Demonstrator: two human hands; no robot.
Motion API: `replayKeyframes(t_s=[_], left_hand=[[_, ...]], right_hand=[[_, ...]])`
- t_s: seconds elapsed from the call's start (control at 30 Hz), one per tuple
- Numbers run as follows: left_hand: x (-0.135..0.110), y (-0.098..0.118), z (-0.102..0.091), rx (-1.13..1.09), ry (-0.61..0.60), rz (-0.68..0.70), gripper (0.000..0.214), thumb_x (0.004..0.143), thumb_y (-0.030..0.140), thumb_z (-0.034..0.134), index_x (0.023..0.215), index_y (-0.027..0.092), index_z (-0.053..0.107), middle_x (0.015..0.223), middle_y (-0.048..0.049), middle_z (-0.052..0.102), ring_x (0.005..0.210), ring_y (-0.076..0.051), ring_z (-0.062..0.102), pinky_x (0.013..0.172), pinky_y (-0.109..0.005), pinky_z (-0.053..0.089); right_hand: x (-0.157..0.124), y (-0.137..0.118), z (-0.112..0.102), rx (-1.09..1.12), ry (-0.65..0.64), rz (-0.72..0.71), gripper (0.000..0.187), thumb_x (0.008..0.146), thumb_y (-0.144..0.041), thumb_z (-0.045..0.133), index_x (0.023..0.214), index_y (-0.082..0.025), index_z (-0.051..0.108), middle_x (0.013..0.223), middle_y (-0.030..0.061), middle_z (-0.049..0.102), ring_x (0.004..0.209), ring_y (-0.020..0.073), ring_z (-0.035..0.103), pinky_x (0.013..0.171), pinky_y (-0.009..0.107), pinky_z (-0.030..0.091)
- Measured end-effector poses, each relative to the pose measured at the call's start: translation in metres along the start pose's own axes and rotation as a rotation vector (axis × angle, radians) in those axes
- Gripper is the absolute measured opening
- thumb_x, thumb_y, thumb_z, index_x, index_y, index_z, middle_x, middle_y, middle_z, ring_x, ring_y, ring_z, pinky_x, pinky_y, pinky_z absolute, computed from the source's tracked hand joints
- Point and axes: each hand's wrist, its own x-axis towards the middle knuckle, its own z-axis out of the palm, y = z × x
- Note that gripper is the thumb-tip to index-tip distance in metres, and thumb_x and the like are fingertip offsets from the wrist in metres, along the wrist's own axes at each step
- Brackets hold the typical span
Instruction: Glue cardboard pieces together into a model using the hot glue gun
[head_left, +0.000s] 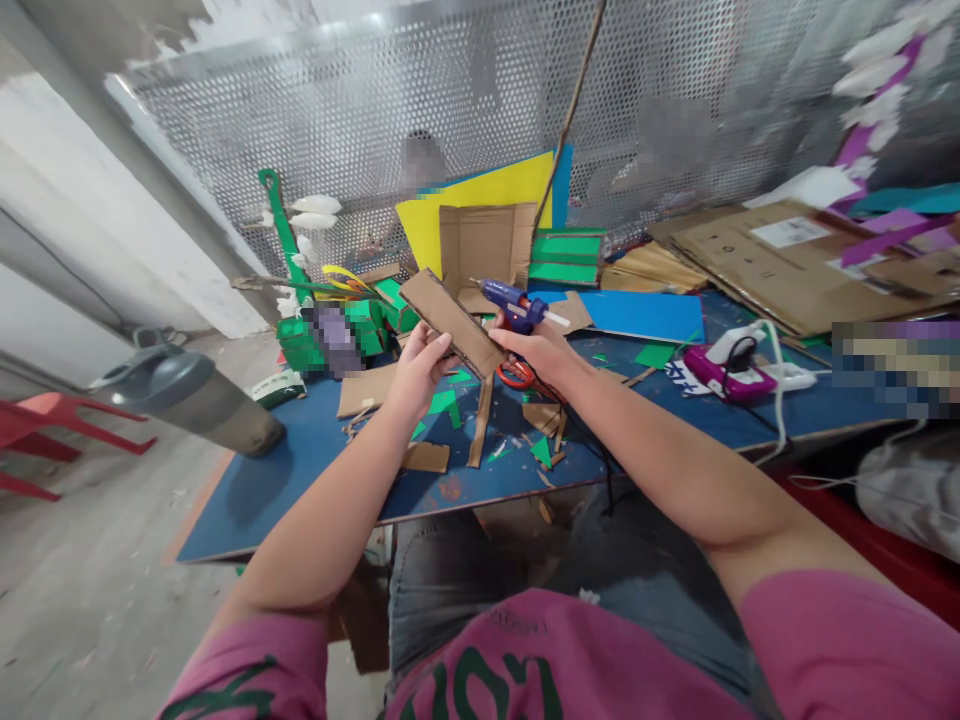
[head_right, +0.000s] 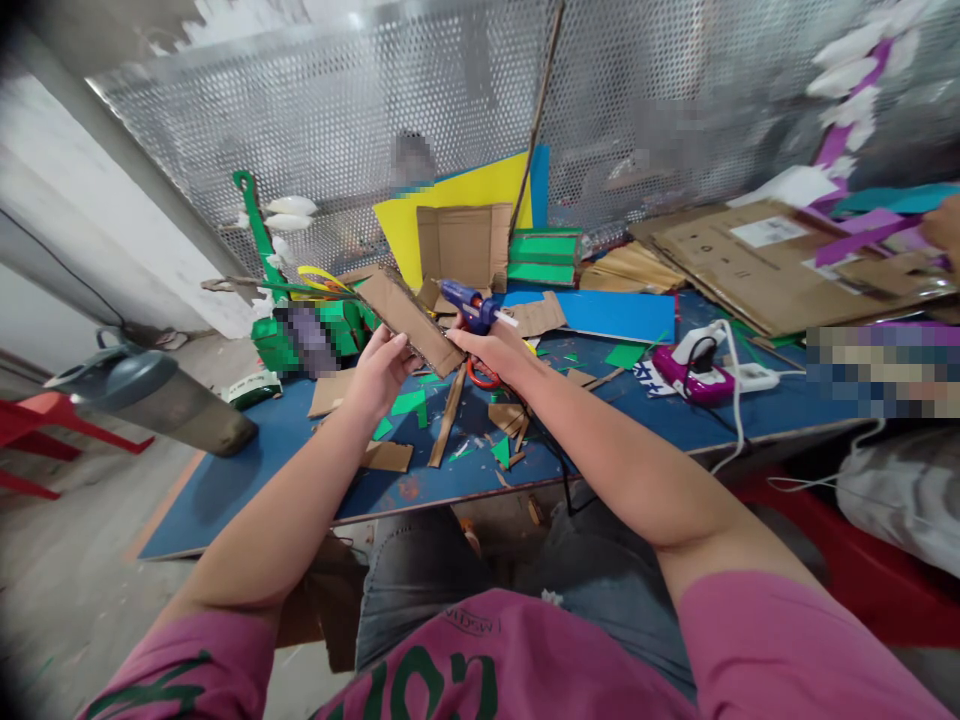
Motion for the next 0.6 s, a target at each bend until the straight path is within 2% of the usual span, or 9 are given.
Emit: replayKeyframes(t_s=[0.17, 0.37, 0.53, 0.6], left_hand=[[0.002, -0.002, -0.003, 0.021, 0.015, 0.006, 0.053, 0.079, 0.044, 0.097, 0.121, 0.026, 0.071, 0.12, -0.0045, 0.081, 0.1, -0.02, 0.079, 0.08, -0.028, 0.064], [0.002, -0.003, -0.003, 0.005, 0.02, 0.019, 0.05, 0.08, 0.045, 0.097, 0.12, 0.026, 0.073, 0.12, -0.0047, 0.081, 0.098, -0.02, 0.079, 0.08, -0.028, 0.064], [0.002, 0.0, -0.002, -0.012, 0.034, 0.034, 0.049, 0.084, 0.05, 0.094, 0.122, 0.028, 0.074, 0.125, -0.0052, 0.081, 0.102, -0.02, 0.079, 0.083, -0.029, 0.065], [0.002, 0.001, -0.002, -0.027, 0.053, 0.025, 0.049, 0.084, 0.052, 0.094, 0.122, 0.029, 0.074, 0.127, -0.0054, 0.08, 0.104, -0.021, 0.079, 0.084, -0.03, 0.066]], right_hand=[[-0.002, -0.002, -0.001, -0.04, -0.052, -0.008, 0.032, 0.086, -0.052, 0.083, 0.1, -0.024, 0.076, 0.094, 0.0004, 0.074, 0.088, 0.0223, 0.065, 0.087, 0.036, 0.053], [-0.002, -0.006, -0.002, -0.056, -0.051, -0.004, 0.034, 0.086, -0.054, 0.082, 0.1, -0.024, 0.075, 0.092, 0.0003, 0.075, 0.085, 0.0218, 0.065, 0.084, 0.036, 0.054], [-0.005, -0.013, -0.003, -0.157, -0.008, -0.04, 0.035, 0.088, -0.057, 0.084, 0.098, -0.024, 0.077, 0.088, 0.0013, 0.075, 0.083, 0.0225, 0.067, 0.084, 0.038, 0.056], [-0.008, -0.017, -0.002, -0.103, 0.016, -0.028, 0.038, 0.089, -0.06, 0.084, 0.098, -0.024, 0.077, 0.086, 0.0018, 0.075, 0.077, 0.021, 0.066, 0.075, 0.037, 0.055]])
